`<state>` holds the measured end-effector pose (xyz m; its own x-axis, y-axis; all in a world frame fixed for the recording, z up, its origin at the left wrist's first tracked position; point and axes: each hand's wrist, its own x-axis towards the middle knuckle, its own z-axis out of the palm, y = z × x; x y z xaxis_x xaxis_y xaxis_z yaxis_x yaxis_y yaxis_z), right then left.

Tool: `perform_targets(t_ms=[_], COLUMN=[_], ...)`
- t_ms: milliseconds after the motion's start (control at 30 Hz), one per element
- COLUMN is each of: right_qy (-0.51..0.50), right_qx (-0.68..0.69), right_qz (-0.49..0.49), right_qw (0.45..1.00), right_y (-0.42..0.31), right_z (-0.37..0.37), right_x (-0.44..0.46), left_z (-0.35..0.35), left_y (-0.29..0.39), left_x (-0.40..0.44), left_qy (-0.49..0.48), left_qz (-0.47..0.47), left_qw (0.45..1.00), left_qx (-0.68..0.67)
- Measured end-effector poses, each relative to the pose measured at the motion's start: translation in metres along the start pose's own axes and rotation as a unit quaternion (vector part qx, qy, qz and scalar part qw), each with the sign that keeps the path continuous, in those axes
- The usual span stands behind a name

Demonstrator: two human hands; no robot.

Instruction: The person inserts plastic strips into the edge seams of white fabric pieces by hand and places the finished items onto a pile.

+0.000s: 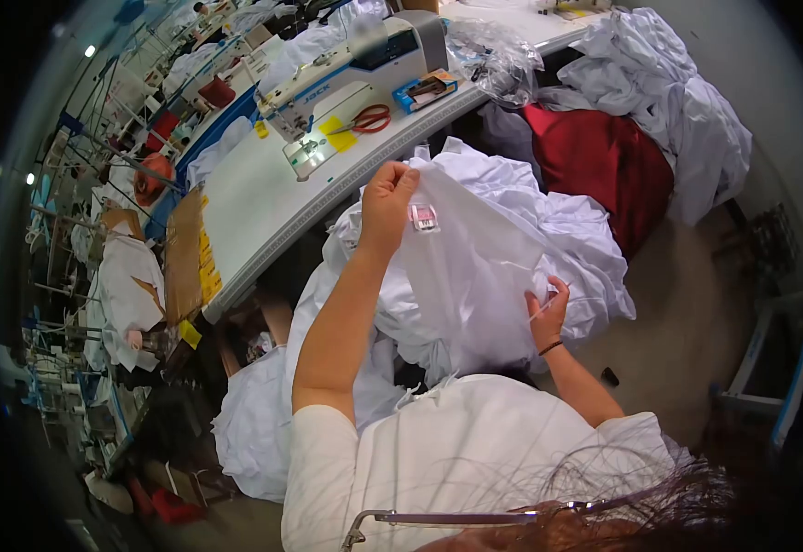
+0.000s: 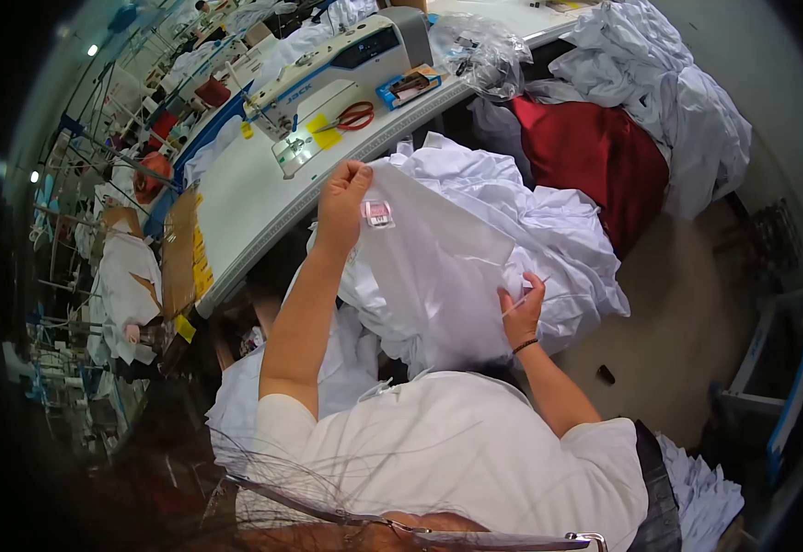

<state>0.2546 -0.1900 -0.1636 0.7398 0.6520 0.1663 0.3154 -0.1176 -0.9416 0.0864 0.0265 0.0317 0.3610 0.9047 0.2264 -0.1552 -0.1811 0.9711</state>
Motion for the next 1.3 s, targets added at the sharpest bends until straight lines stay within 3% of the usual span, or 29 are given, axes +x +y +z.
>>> perform_targets(t_ms=[67,100,200,267,300,367,400,433,467,500,533,567,600,633,667,700,733,767,833,867,900,933,1000,1033,1067,1133,1200,1267,1300], right_qy=[0.013,-0.055,0.009,0.138,0.182,0.268,0.288,0.369,0.418,0.459,0.491,0.434,0.374,0.254,0.223,0.118,-0.081,-0.229,-0.371,-0.484,-0.513,-0.519,-0.530,-0.472,-0.408,-0.384,-0.328,-0.325,-0.325], right_qx=[0.053,-0.085,-0.078,0.024,-0.020,0.050,0.172,-0.079,-0.201,-0.393,-0.347,-0.353,-0.350,-0.239,-0.344,-0.327,-0.100,0.113,-0.023,0.016,0.018,0.022,0.020,-0.008,-0.038,-0.073,-0.031,-0.025,-0.043], right_qz=[0.024,0.049,0.036,-0.045,-0.110,-0.198,-0.244,-0.284,-0.319,-0.390,-0.291,-0.414,-0.531,-0.529,-0.599,-0.600,-0.483,-0.338,-0.415,-0.346,-0.345,-0.341,-0.277,-0.297,-0.317,-0.323,-0.318,-0.316,-0.320], right_qw=[0.998,0.994,0.996,0.989,0.977,0.942,0.910,0.881,0.827,0.695,0.744,0.718,0.675,0.774,0.688,0.720,0.866,0.906,0.831,0.803,0.786,0.784,0.801,0.830,0.855,0.862,0.889,0.891,0.889], right_y=[-0.002,0.015,0.003,0.001,-0.023,-0.061,-0.077,-0.120,-0.164,-0.197,-0.241,-0.271,-0.294,-0.290,-0.302,-0.301,-0.263,-0.250,-0.264,-0.258,-0.258,-0.251,-0.226,-0.209,-0.193,-0.179,-0.167,-0.163,-0.162], right_z=[-0.011,-0.023,-0.039,-0.066,-0.094,-0.158,-0.196,-0.229,-0.251,-0.280,-0.283,-0.280,-0.271,-0.249,-0.215,-0.190,-0.179,-0.156,-0.117,-0.105,-0.091,-0.082,-0.060,-0.043,-0.027,-0.013,-0.004,0.000,0.001], right_x=[-0.010,-0.012,-0.014,0.012,0.033,0.076,0.103,0.121,0.131,0.145,0.148,0.147,0.144,0.131,0.107,0.087,0.074,0.054,0.031,0.023,0.015,0.010,-0.001,-0.004,-0.006,0.000,0.004,0.010,0.014], left_z=[0.001,0.002,0.010,0.017,0.019,0.034,0.041,0.044,0.042,0.040,0.038,0.028,-0.005,-0.030,-0.053,-0.077,-0.106,-0.134,-0.173,-0.192,-0.208,-0.210,-0.196,-0.197,-0.198,-0.172,-0.138,-0.091,-0.073], left_y=[0.005,0.006,0.028,0.044,0.048,0.072,0.087,0.097,0.106,0.113,0.121,0.131,0.120,0.110,0.107,0.102,0.088,0.071,0.050,0.030,0.013,0.013,0.013,0.000,-0.015,-0.013,-0.010,-0.002,-0.010], left_x=[0.010,0.018,0.021,0.022,0.028,0.028,0.028,0.030,0.033,0.034,0.035,0.033,0.053,0.056,0.048,0.036,0.026,0.015,-0.013,-0.029,-0.043,-0.049,-0.072,-0.080,-0.089,-0.101,-0.105,-0.116,-0.120], left_qy=[0.002,-0.009,-0.049,-0.081,-0.104,-0.130,-0.154,-0.156,-0.155,-0.162,-0.168,-0.149,-0.133,-0.137,-0.129,-0.120,-0.148,-0.176,-0.284,-0.307,-0.329,-0.330,-0.311,-0.278,-0.256,-0.247,-0.214,-0.259,-0.248], left_qz=[0.014,0.026,0.043,0.054,0.069,0.098,0.126,0.154,0.160,0.214,0.266,0.314,0.496,0.465,0.431,0.393,0.317,0.236,0.108,0.097,0.084,0.026,-0.074,-0.106,-0.093,-0.046,-0.040,-0.038,-0.095], left_qw=[1.000,0.999,0.994,0.987,0.983,0.976,0.969,0.969,0.968,0.962,0.948,0.926,0.804,0.806,0.820,0.834,0.865,0.890,0.876,0.836,0.790,0.792,0.628,0.599,0.620,0.644,0.886,0.910,0.918], left_qx=[0.002,-0.029,-0.092,-0.125,-0.134,-0.142,-0.145,-0.115,-0.117,-0.038,0.042,0.147,0.300,0.338,0.353,0.368,0.360,0.348,0.375,0.444,0.510,0.513,0.709,0.743,0.736,0.723,0.409,0.320,0.296])
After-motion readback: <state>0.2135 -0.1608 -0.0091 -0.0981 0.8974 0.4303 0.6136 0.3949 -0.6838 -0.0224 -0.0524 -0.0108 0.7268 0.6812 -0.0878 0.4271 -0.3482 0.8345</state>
